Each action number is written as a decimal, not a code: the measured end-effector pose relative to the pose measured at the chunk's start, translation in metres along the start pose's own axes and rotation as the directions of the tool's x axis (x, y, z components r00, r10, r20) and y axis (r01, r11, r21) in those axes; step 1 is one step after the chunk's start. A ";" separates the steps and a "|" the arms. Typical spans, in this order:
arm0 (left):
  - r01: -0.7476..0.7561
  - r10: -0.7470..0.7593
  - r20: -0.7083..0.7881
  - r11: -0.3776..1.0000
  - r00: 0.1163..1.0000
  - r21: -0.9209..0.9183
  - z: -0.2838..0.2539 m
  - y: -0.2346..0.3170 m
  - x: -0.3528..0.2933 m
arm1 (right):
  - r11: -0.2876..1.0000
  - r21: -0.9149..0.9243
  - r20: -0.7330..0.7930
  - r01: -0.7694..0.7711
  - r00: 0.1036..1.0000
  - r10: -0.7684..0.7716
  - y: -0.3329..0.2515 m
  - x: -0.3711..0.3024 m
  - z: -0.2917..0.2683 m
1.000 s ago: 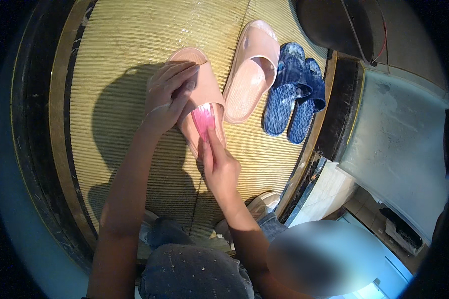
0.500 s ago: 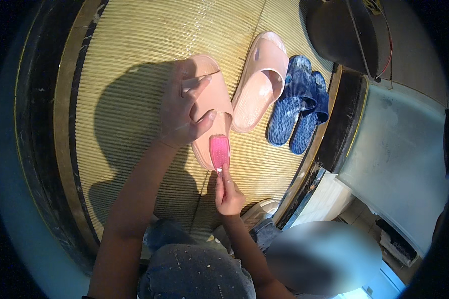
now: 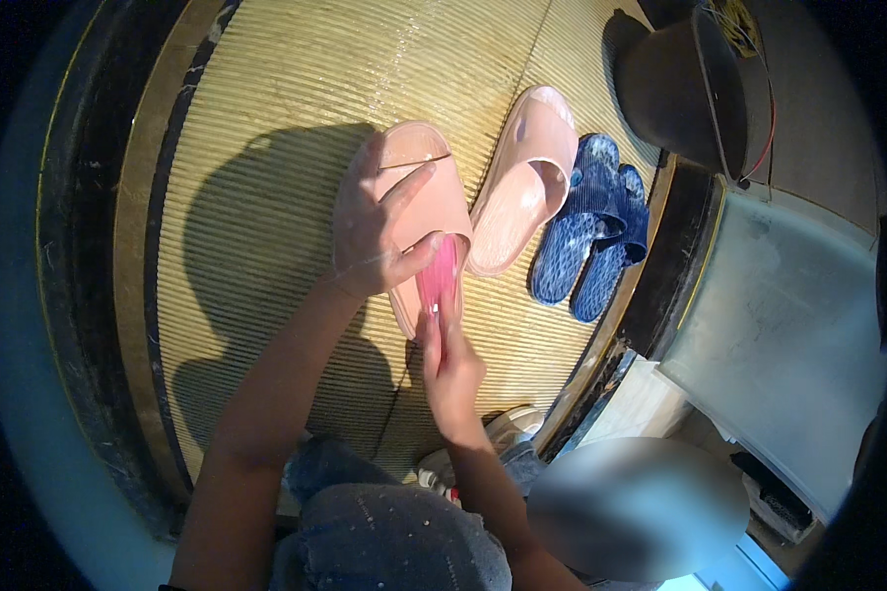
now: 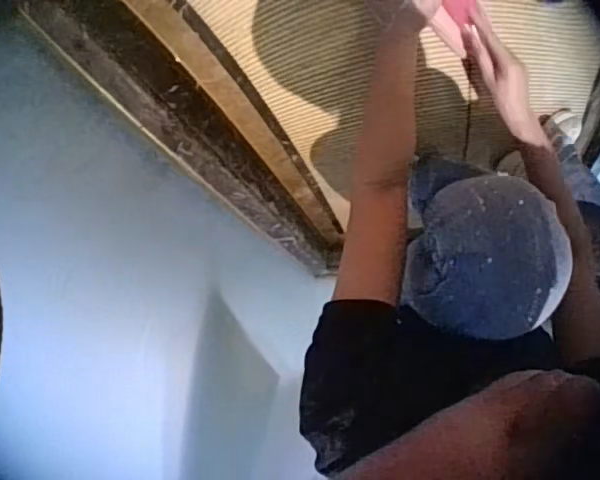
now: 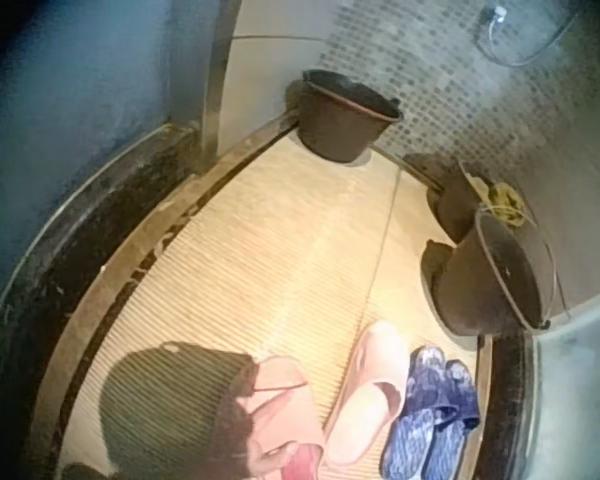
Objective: The person scrubs two pairs of slippers with a pink brush. They clean the blue patterned slippers first, then the pink slippers, scrubbing the soles and straps.
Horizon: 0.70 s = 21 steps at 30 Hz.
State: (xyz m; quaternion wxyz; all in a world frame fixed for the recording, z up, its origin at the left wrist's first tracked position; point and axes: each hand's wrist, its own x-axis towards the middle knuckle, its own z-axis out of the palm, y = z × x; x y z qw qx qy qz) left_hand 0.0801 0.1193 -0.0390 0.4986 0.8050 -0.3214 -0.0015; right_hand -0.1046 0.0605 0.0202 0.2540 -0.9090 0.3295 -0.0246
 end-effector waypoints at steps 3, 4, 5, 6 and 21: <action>0.001 0.000 0.006 1.000 1.000 -0.011 -0.001 0.002 0.000 | 1.000 -0.019 0.020 0.008 1.000 -0.008 0.008 -0.021 -0.003; -0.001 0.001 0.009 1.000 1.000 -0.017 -0.001 0.002 -0.001 | 1.000 -0.018 0.034 -0.002 0.999 0.003 0.000 -0.012 -0.003; 0.014 -0.014 0.024 1.000 1.000 -0.012 -0.001 0.002 -0.002 | 1.000 -0.020 0.045 -0.012 0.999 0.013 -0.015 0.011 -0.004; 0.022 -0.021 0.039 1.000 0.999 -0.015 0.000 0.003 -0.001 | 0.999 -0.027 0.048 -0.024 0.999 0.025 -0.024 0.034 -0.002; -0.012 0.012 -0.033 1.000 0.999 0.010 0.002 0.006 0.002 | 0.967 0.226 0.152 0.116 0.977 -0.152 0.019 -0.025 -0.012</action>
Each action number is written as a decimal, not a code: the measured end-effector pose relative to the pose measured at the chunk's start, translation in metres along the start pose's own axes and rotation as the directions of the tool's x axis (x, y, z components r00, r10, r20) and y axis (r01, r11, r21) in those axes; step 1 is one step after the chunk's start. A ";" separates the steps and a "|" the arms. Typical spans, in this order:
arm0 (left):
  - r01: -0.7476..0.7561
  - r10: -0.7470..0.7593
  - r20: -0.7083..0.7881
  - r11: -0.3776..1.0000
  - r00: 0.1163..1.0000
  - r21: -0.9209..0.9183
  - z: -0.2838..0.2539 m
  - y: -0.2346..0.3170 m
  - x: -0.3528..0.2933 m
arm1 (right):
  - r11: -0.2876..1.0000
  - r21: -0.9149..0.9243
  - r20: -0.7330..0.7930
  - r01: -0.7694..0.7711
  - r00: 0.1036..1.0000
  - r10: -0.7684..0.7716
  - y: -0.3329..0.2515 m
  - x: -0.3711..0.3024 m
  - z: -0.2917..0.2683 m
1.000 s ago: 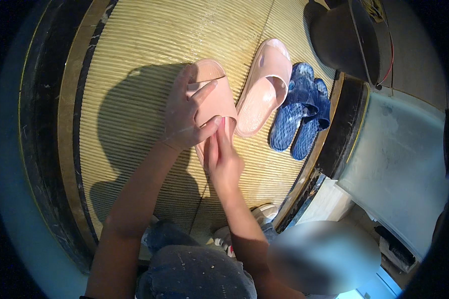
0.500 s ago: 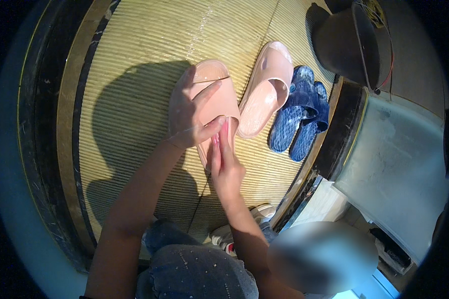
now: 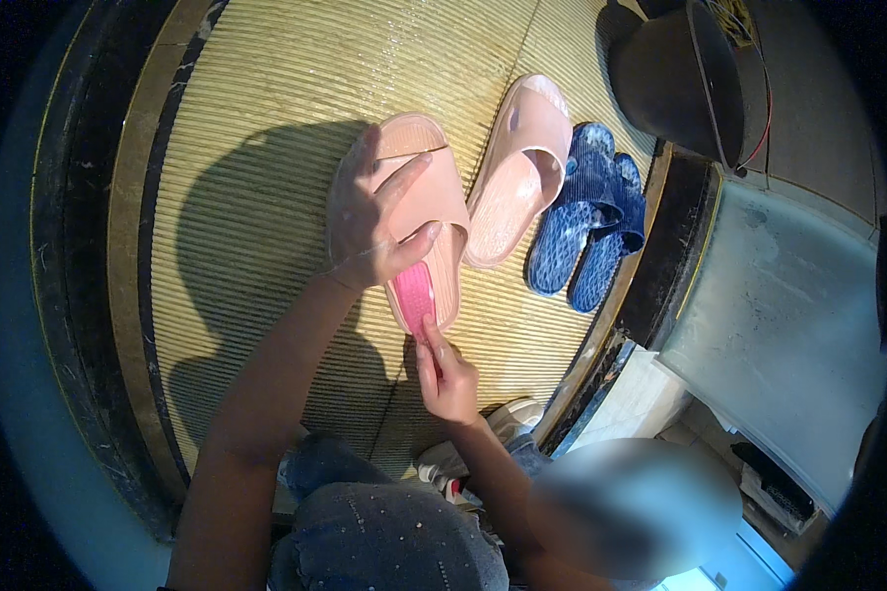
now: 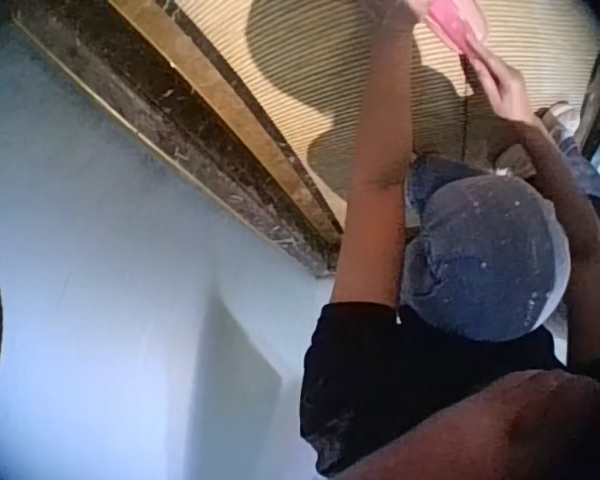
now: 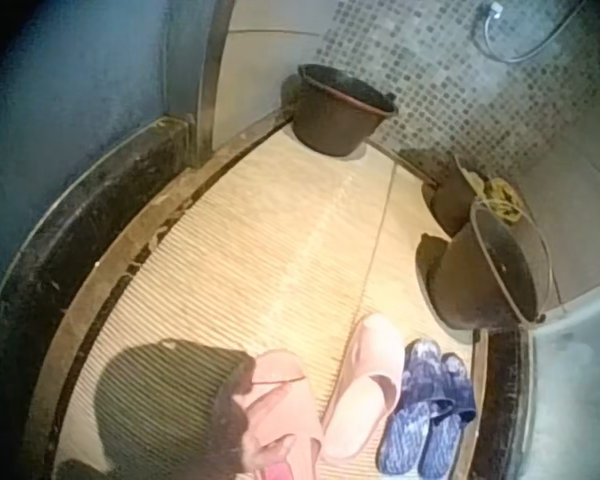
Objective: The person scrubs two pairs of slippers with a pink brush. They clean the blue patterned slippers first, then the pink slippers, scrubbing the soles and straps.
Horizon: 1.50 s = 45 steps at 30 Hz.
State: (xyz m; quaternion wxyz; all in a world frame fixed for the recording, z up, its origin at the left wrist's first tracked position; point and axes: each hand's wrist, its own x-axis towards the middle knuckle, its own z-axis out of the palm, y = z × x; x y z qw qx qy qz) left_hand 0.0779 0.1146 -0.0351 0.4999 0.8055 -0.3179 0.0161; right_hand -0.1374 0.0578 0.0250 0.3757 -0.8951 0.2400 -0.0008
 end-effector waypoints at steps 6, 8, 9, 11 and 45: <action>0.072 -0.072 0.067 0.997 0.995 -0.003 -0.001 0.002 0.005 | 0.987 -0.151 0.018 0.057 0.998 -0.055 -0.021 0.088 0.005; 0.092 -0.093 0.074 0.995 0.993 0.027 -0.003 0.003 0.005 | 0.984 -0.175 0.103 -0.024 0.994 0.043 -0.028 0.098 0.004; 0.092 -0.094 0.073 0.995 0.993 0.038 -0.002 0.003 0.004 | 0.988 -0.144 0.059 -0.047 0.997 0.056 -0.029 0.090 0.005; 0.087 -0.090 0.062 0.995 0.994 0.043 -0.003 0.002 0.005 | 0.993 -0.085 -0.025 -0.081 0.997 0.080 -0.033 0.056 0.011; -0.020 0.020 0.045 1.000 0.999 -0.002 0.000 -0.001 0.006 | 0.914 -0.405 -0.200 -0.033 0.978 -0.054 -0.018 0.112 0.003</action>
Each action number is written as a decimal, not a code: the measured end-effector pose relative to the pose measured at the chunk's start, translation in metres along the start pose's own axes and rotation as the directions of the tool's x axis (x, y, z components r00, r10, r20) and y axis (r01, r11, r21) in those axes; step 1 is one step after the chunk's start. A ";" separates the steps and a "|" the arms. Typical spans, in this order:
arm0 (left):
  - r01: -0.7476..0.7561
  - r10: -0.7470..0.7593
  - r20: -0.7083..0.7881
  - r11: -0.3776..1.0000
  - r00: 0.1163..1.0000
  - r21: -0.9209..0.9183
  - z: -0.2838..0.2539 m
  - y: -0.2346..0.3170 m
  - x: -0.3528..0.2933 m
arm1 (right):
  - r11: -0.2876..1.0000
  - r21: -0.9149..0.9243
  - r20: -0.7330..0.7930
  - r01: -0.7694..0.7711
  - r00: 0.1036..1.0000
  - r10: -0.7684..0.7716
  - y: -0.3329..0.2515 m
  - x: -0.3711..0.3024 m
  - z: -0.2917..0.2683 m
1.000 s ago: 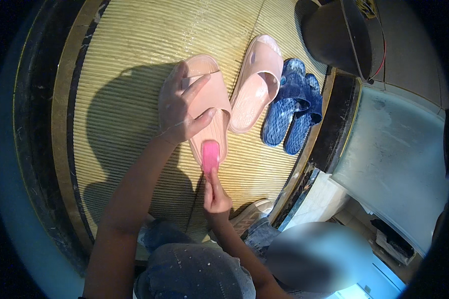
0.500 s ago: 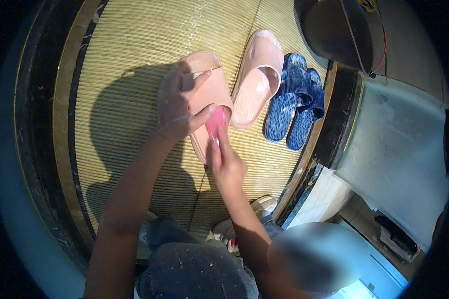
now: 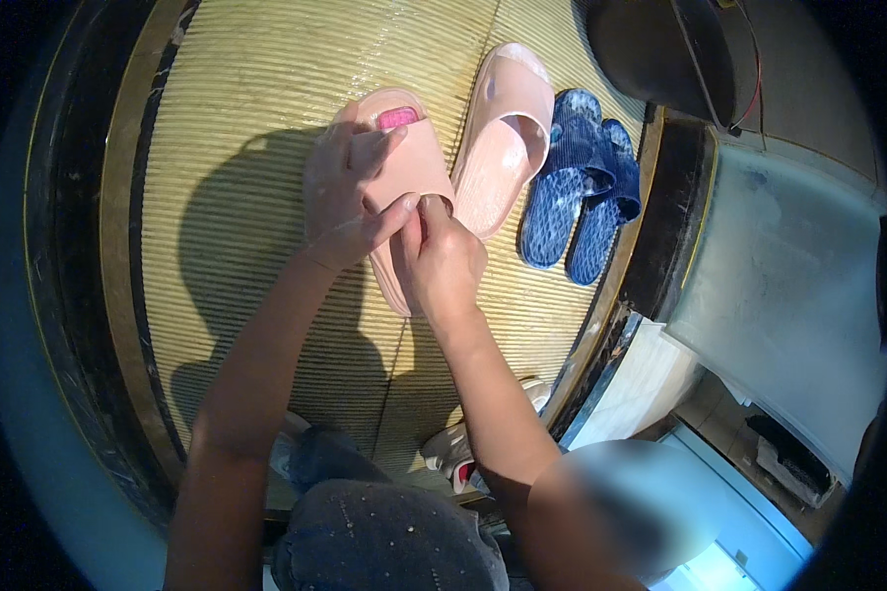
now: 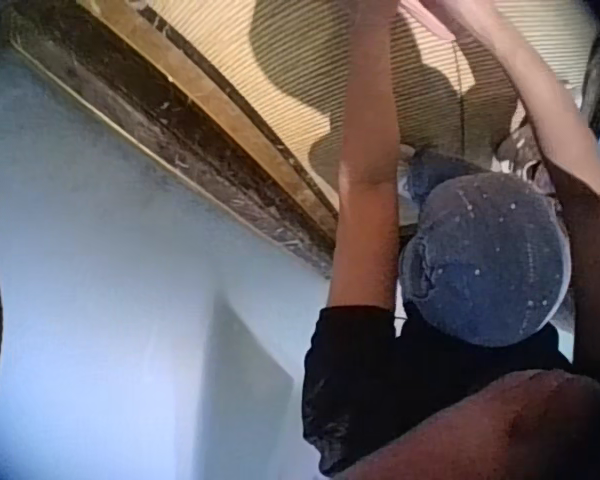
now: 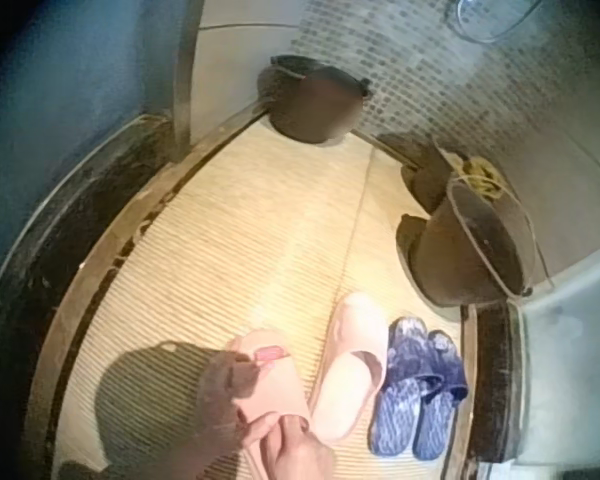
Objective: The person scrubs two pairs of slippers with a pink brush. They clean the blue patterned slippers first, then the pink slippers, scrubbing the soles and straps.
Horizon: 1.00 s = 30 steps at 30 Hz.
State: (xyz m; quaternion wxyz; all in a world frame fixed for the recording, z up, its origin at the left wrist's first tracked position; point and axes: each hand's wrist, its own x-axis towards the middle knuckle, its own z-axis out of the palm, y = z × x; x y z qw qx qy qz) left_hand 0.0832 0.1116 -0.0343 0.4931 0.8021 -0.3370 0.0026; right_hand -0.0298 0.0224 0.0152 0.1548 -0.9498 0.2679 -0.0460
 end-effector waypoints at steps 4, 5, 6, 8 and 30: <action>-0.049 0.050 -0.008 0.993 0.999 0.105 -0.005 -0.002 -0.001 | 0.993 0.037 0.075 -0.116 0.991 0.113 0.001 -0.038 -0.014; -0.032 0.032 0.003 0.991 0.999 0.129 -0.006 -0.001 -0.002 | 0.984 0.050 0.128 -0.169 0.979 0.162 0.002 -0.062 -0.023; -0.020 0.018 0.015 0.989 1.000 0.145 -0.007 0.003 -0.001 | 0.982 0.077 0.110 -0.171 0.981 0.162 0.011 -0.094 -0.021; -0.002 -0.003 0.032 0.986 0.999 0.166 -0.009 0.003 -0.002 | 0.966 0.111 0.160 -0.234 0.963 0.215 0.008 -0.131 -0.028; 0.154 -0.182 0.289 0.981 0.940 0.115 -0.056 0.014 0.013 | -0.230 0.648 0.759 -0.726 0.592 0.270 0.048 -0.101 -0.092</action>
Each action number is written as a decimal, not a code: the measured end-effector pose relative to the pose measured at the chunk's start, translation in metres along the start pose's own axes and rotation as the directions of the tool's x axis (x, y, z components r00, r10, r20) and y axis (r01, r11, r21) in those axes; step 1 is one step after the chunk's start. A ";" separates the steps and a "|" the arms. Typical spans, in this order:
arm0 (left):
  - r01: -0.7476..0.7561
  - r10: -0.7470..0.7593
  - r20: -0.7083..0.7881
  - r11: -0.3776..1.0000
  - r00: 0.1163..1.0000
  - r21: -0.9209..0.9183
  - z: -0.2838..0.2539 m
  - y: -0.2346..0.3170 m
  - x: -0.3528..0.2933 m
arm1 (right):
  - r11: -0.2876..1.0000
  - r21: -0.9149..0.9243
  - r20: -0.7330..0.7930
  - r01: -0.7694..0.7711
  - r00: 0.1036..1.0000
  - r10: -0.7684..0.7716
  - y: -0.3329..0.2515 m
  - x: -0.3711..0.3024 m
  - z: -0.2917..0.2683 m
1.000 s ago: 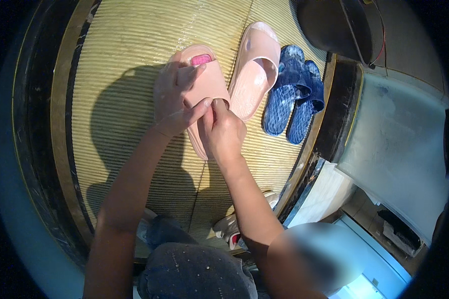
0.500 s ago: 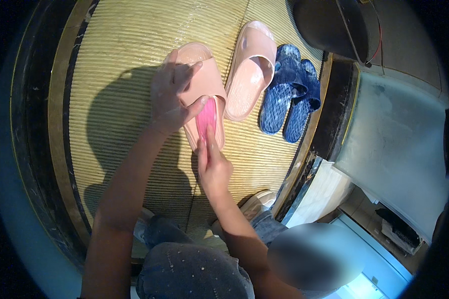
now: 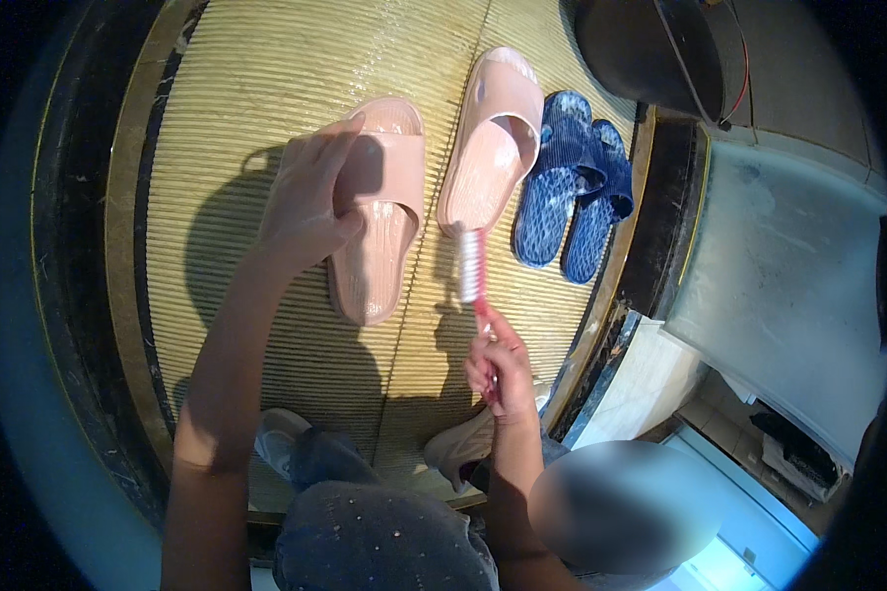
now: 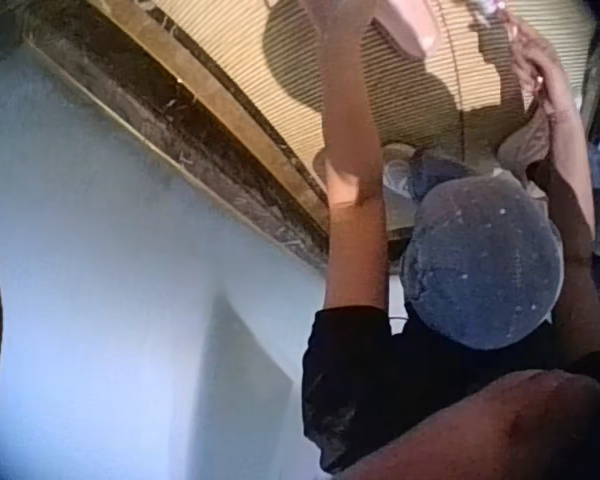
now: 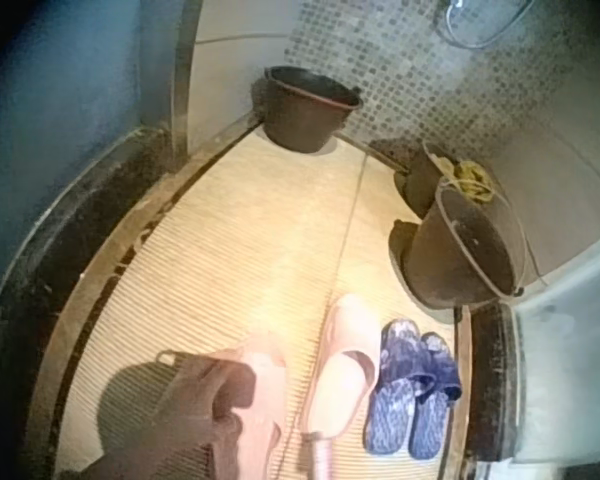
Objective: The person scrubs two pairs of slippers with a pink brush. They clean the blue patterned slippers first, then the pink slippers, scrubbing the soles and straps.
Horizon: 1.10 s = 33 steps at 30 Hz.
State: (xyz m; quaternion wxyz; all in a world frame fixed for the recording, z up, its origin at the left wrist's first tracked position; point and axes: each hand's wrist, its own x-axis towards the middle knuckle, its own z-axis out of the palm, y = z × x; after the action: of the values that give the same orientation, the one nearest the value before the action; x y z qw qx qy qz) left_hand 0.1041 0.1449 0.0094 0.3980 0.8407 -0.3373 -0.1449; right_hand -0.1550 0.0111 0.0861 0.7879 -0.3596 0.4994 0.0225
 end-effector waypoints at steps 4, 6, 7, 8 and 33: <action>0.073 -0.093 0.244 0.993 0.965 0.088 -0.019 0.003 0.019 | 0.971 0.225 -0.041 0.079 0.997 -0.072 -0.016 0.010 0.009; 0.066 -0.098 0.309 0.992 0.946 0.112 -0.032 0.014 0.024 | 0.978 0.181 -0.051 0.108 0.994 -0.100 -0.018 0.012 0.019; 0.047 -0.082 0.347 0.993 0.934 0.107 -0.031 0.023 0.030 | 0.977 0.177 -0.026 0.119 0.993 -0.117 -0.018 0.011 0.014; -0.010 -0.010 0.247 0.997 0.969 0.078 -0.036 0.031 0.029 | 0.973 0.189 -0.029 0.130 0.992 -0.127 -0.017 0.011 0.014; 0.172 -0.396 -0.263 0.782 0.880 -0.599 0.024 0.040 -0.028 | 0.990 -0.051 -0.053 0.133 0.989 -0.135 -0.012 0.034 0.071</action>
State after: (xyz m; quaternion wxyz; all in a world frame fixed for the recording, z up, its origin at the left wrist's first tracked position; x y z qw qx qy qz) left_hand 0.0531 0.1324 0.0242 0.6559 0.7403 -0.0641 -0.1331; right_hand -0.0789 0.0329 0.0827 0.7645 -0.4114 0.4955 -0.0288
